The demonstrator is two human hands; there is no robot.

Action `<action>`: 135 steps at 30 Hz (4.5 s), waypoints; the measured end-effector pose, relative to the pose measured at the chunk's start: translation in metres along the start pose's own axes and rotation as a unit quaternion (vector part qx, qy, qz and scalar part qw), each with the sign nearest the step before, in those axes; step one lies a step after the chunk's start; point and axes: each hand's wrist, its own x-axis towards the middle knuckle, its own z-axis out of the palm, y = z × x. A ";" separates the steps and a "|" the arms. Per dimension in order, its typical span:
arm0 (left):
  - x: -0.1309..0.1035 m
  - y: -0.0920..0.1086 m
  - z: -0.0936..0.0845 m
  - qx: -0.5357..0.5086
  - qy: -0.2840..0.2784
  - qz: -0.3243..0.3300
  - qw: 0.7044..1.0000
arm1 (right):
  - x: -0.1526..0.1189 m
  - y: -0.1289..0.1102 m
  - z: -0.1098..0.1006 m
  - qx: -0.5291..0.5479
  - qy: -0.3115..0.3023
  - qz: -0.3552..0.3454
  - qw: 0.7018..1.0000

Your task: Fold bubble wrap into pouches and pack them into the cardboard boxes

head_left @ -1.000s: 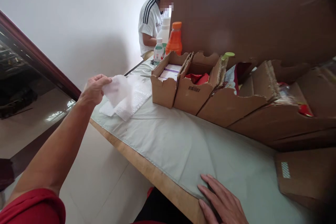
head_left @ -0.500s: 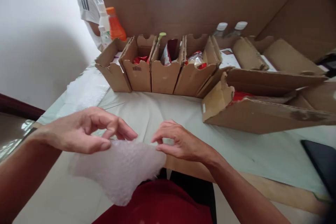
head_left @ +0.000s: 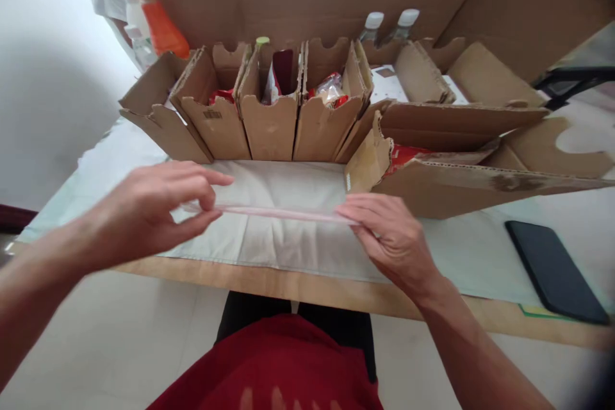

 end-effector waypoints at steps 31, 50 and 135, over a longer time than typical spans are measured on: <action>0.073 0.058 0.213 -0.145 0.001 0.043 0.989 | -0.109 0.144 -0.082 0.040 0.192 0.439 0.877; 0.019 0.042 0.213 0.021 0.042 0.007 0.999 | -0.089 0.033 -0.006 -0.007 0.013 0.116 0.993; -0.050 0.077 0.220 -0.024 0.046 -0.124 0.991 | -0.105 -0.030 0.028 -0.029 -0.120 -0.041 0.992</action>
